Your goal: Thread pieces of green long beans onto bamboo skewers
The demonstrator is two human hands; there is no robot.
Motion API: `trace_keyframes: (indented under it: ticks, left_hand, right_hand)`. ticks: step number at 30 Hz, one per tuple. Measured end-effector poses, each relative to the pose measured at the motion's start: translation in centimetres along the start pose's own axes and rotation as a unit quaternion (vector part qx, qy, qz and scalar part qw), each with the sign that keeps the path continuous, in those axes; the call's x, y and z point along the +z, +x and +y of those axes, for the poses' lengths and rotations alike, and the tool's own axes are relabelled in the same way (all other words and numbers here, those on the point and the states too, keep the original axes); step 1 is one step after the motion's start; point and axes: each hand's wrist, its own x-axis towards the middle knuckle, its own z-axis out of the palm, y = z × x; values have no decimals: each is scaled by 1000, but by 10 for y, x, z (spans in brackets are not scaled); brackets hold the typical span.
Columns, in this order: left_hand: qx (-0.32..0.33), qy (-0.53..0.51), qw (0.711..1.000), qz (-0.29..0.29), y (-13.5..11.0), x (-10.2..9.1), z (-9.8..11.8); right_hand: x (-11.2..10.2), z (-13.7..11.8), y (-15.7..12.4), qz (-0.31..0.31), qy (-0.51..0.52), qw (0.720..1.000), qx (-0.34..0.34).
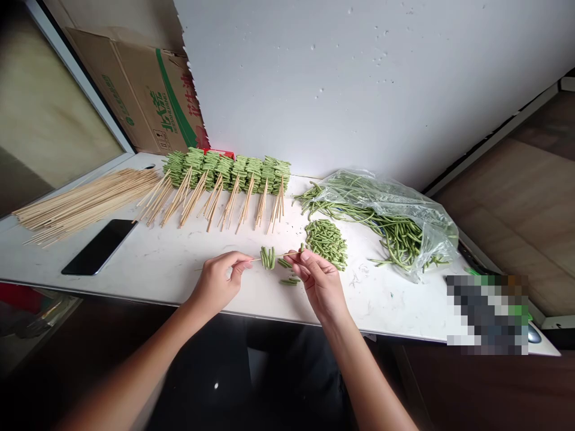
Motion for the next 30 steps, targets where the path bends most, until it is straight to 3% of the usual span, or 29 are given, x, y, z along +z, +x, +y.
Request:
trace_keyframes:
  ticks: [20,30]
  left_hand:
    - [69,65,995,22,-2,-4,-7]
    - [86,62,994,11,0,-5,-10]
  right_hand:
    - [-9,5,3,-8,-53,998,13]
    - [-5,7,0,-9,-76,997,-33]
